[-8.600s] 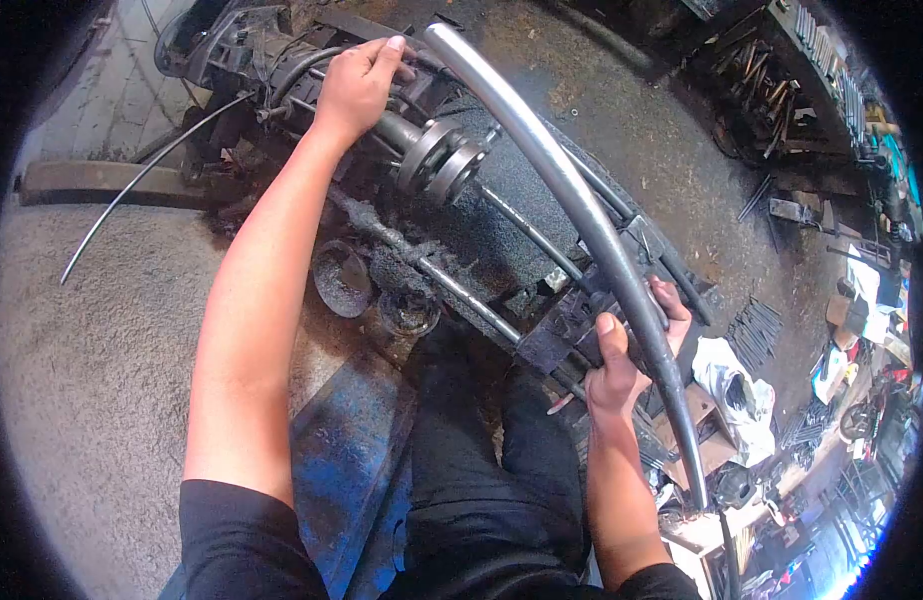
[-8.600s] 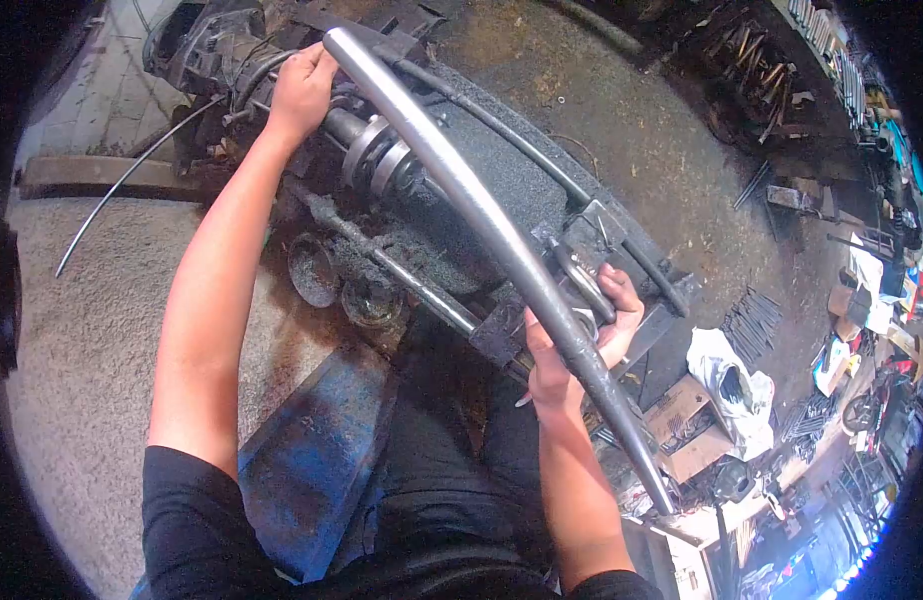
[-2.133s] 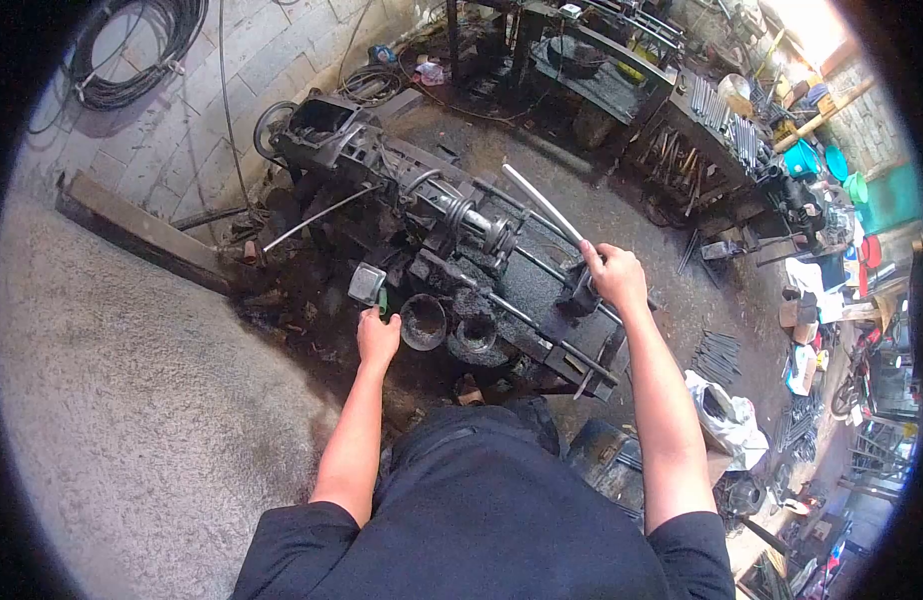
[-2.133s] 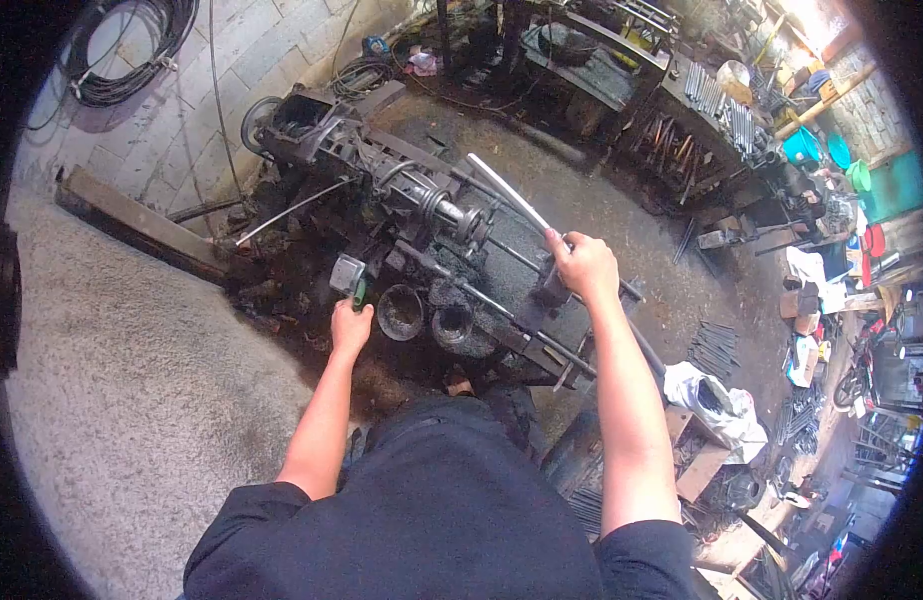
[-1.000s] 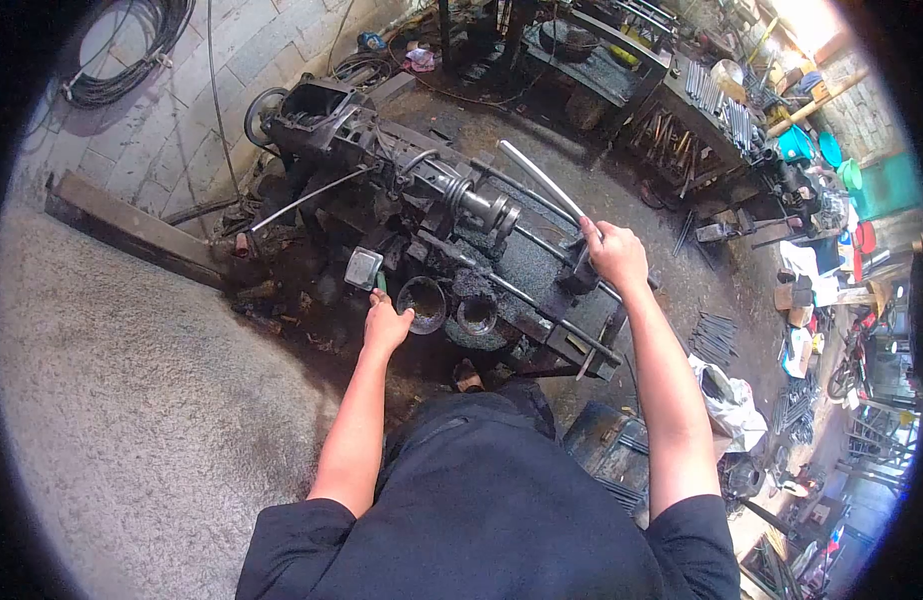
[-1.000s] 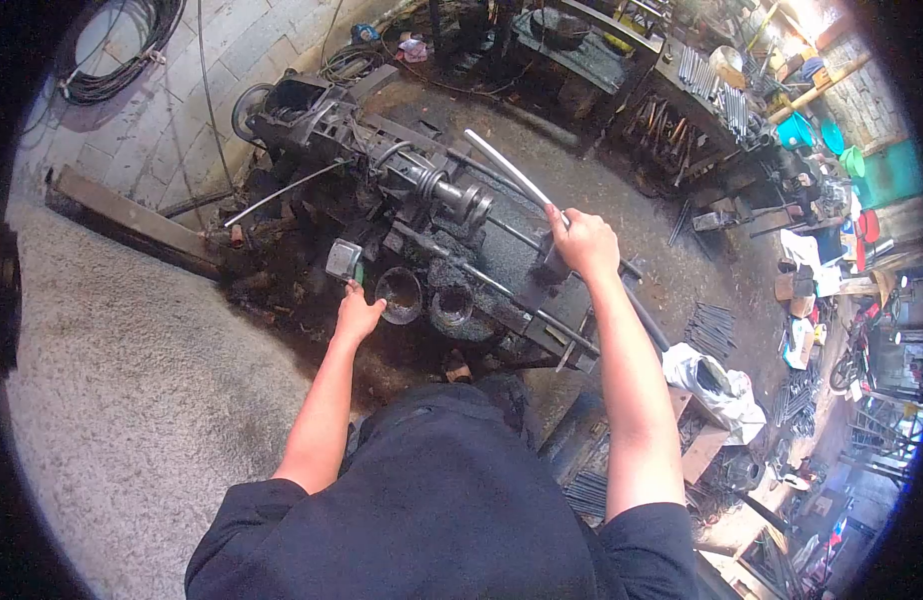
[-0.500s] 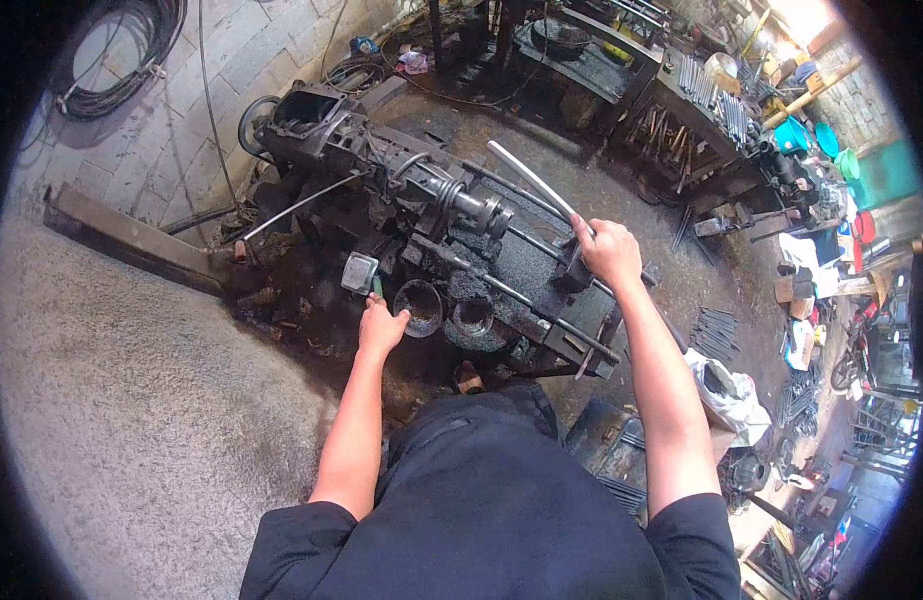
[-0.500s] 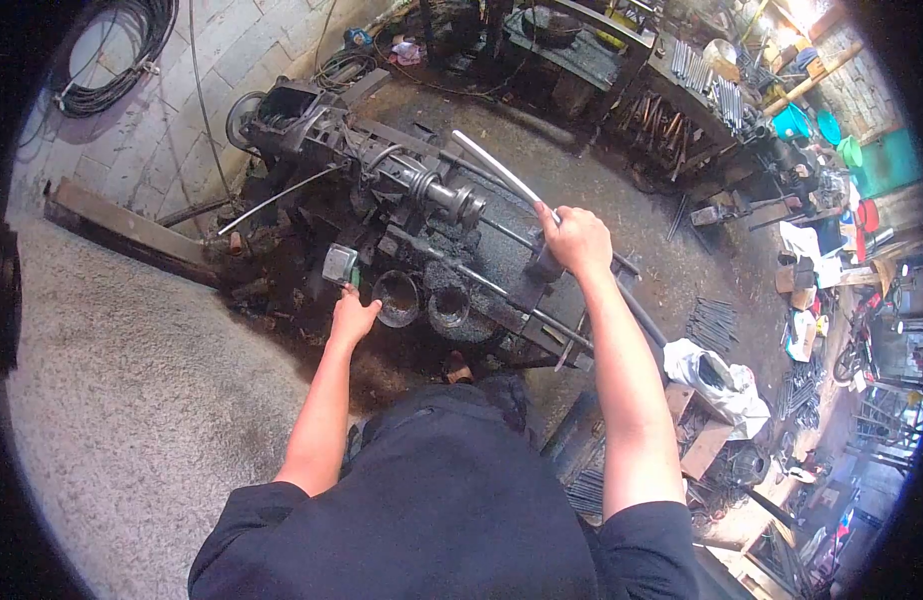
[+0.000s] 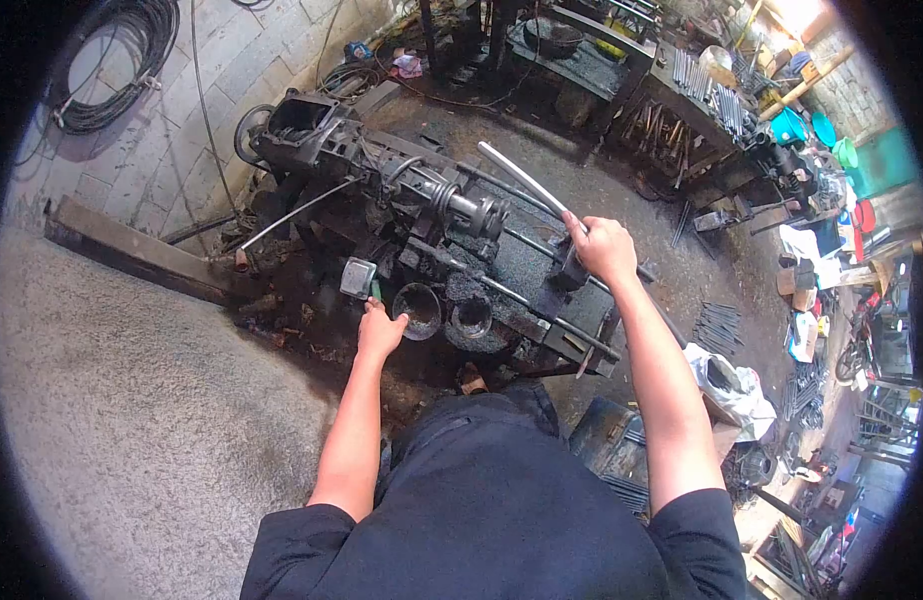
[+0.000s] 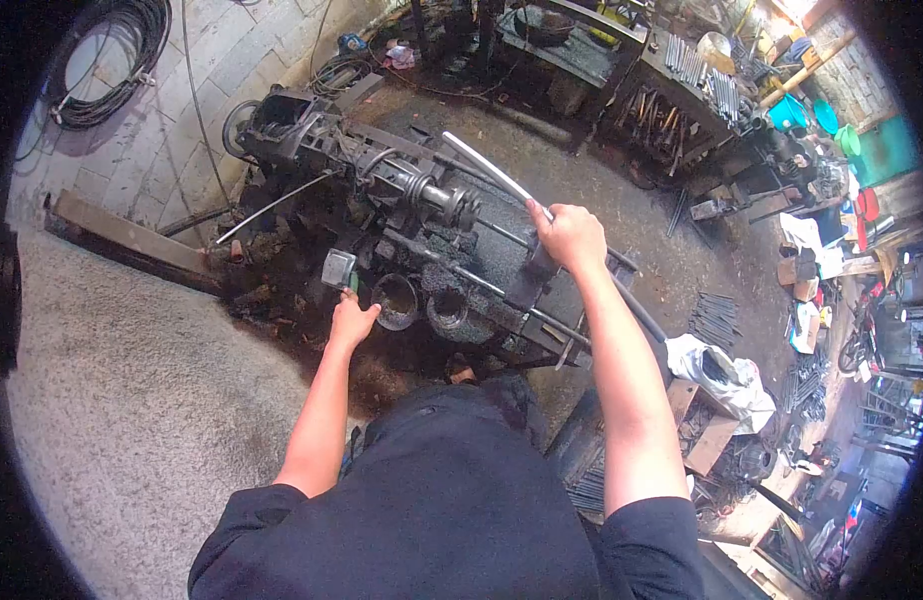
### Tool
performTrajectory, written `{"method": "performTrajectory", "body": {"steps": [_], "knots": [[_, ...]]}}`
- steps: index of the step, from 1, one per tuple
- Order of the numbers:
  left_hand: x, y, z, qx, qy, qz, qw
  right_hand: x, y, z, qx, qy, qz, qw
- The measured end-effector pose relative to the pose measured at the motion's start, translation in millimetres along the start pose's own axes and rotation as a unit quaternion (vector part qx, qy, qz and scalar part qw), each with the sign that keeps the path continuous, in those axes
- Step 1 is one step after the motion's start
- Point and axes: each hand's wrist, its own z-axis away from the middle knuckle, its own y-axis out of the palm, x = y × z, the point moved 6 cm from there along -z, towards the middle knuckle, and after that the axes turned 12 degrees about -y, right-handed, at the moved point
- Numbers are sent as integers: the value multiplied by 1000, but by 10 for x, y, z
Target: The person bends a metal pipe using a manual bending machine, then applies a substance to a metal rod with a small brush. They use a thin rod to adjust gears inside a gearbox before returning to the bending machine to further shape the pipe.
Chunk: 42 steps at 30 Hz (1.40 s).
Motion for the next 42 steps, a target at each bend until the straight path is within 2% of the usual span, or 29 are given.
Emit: {"method": "performTrajectory", "body": {"steps": [7,21,42], "knots": [[-5,3,-4,5,-5,-11,1000,-8,17,-5,25,23,0,999],[21,45,-42,-11,8,-29,999,19,34,-18,-7,-7,27,1000],[6,29,-2,-20,26,-17,999,51,49,-44,-1,-2,31,1000]]}}
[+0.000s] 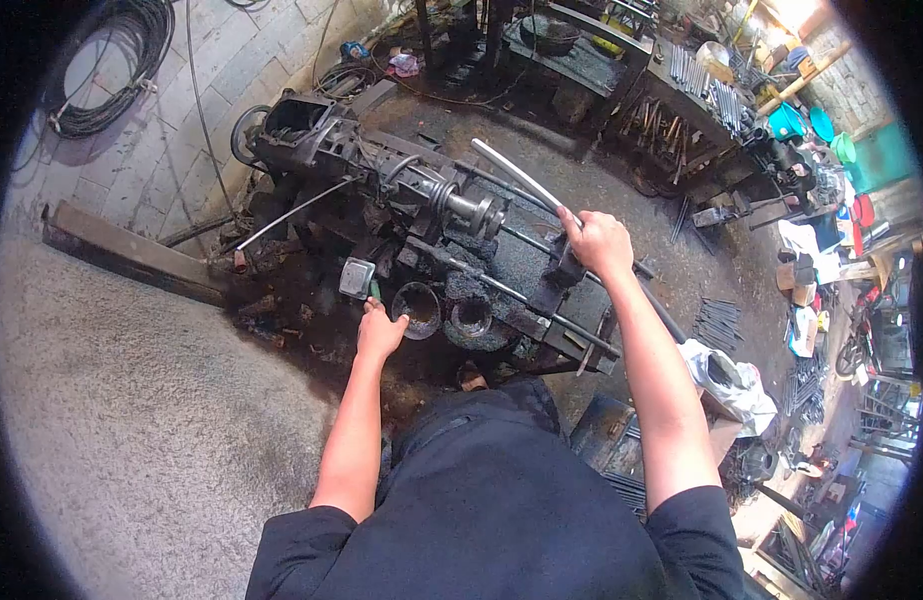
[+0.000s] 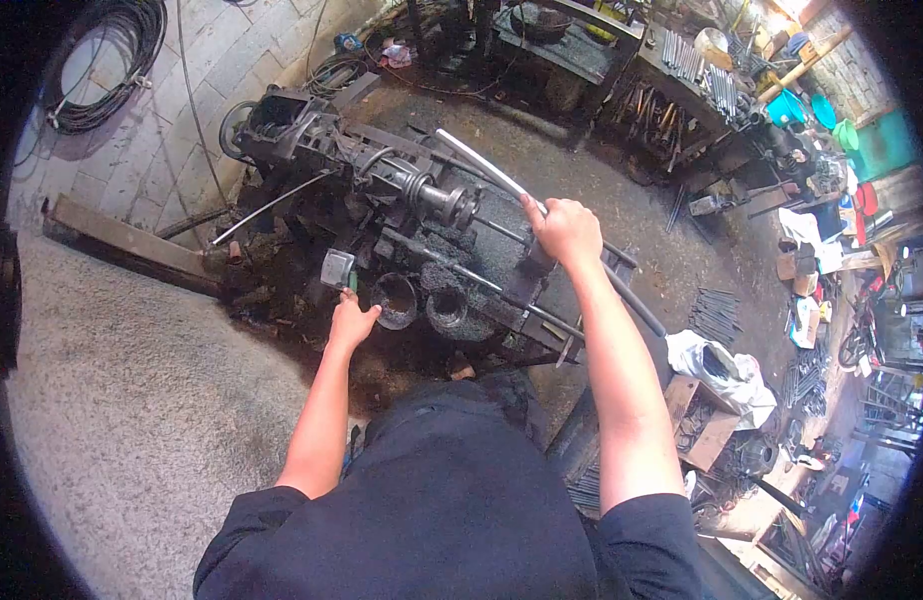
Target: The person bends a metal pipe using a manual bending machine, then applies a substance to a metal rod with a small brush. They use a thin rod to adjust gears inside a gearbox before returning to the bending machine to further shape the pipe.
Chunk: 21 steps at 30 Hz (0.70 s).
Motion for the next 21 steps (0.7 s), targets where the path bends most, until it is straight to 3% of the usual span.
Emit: {"method": "performTrajectory", "body": {"steps": [21], "knots": [[-8,12,-4,-1,-5,-18,1000,17,-2,0,-8,-5,12,1000]]}}
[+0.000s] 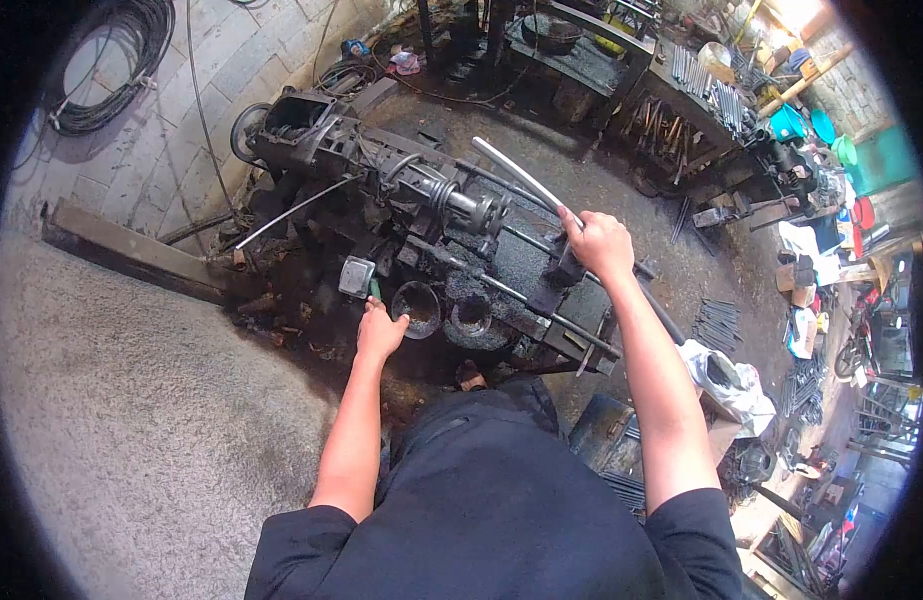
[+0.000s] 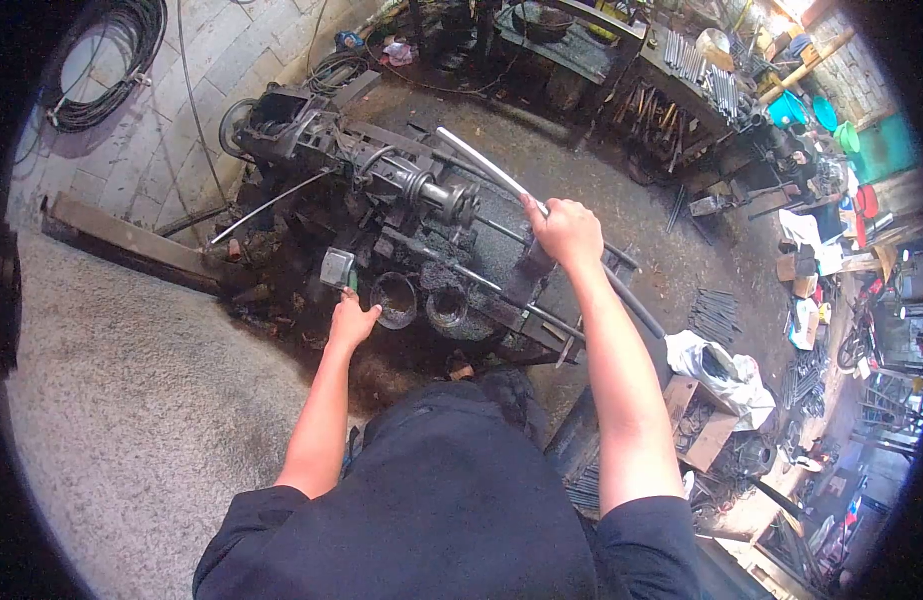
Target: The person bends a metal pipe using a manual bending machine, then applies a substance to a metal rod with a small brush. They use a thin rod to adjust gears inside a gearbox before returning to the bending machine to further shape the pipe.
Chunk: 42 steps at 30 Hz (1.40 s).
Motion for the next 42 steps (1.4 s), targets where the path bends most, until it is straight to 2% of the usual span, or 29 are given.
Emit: {"method": "performTrajectory", "body": {"steps": [10,18,33,42], "knots": [[12,9,-19,11,7,3,1000,19,10,-19,22,7,8,1000],[9,-19,-10,28,1,7,1000,15,38,-10,-37,-18,20,999],[16,-4,-9,21,1,-1,1000,39,20,-12,-59,-24,21,998],[21,-2,-20,1,9,1,1000,33,21,-43,-21,0,5,1000]]}}
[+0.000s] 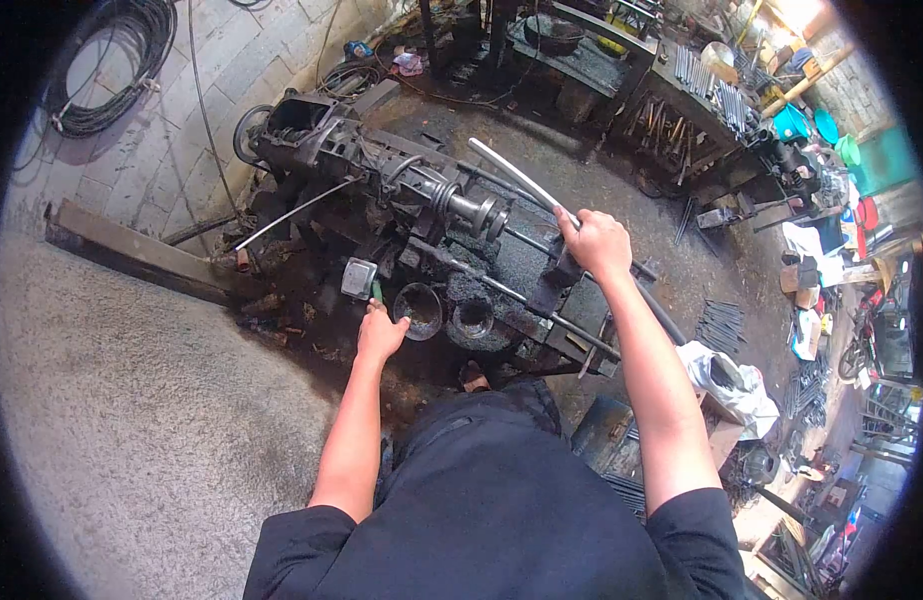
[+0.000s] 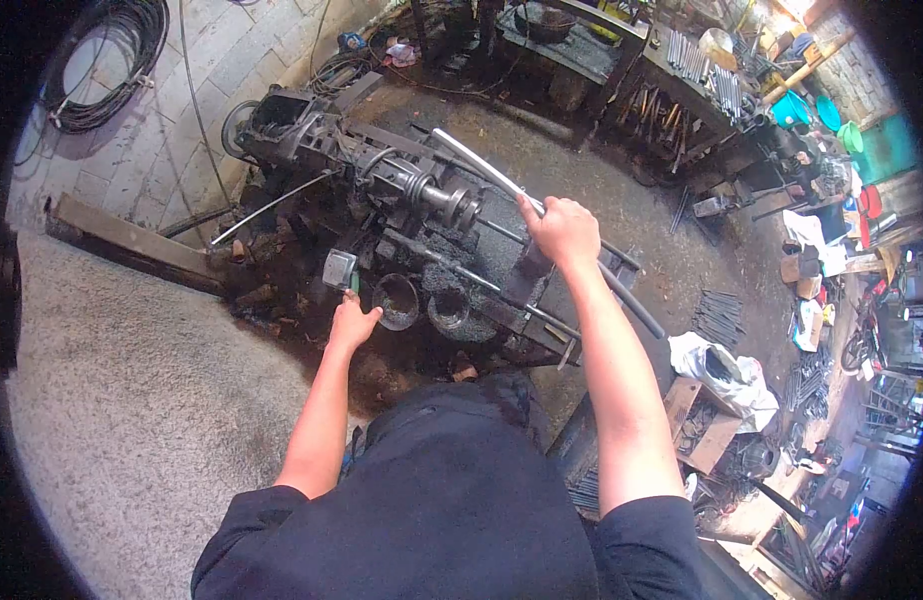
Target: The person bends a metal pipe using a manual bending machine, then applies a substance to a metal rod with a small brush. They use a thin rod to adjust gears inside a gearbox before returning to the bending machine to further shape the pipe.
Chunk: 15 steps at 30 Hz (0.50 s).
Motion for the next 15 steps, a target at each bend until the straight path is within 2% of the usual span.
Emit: {"method": "performTrajectory", "body": {"steps": [2,10,12,15], "knots": [[-21,-31,20,25,-10,12,1000,-2,2,-2,0,4,1,1000],[-44,-75,38,21,-22,20,999,1,-37,15,14,24,-10,1000],[-47,-79,28,17,-24,19,999,0,-24,-3,-18,-1,-5,1000],[-32,-76,50,30,-31,32,999,0,-1,-16,-14,4,-9,1000]]}}
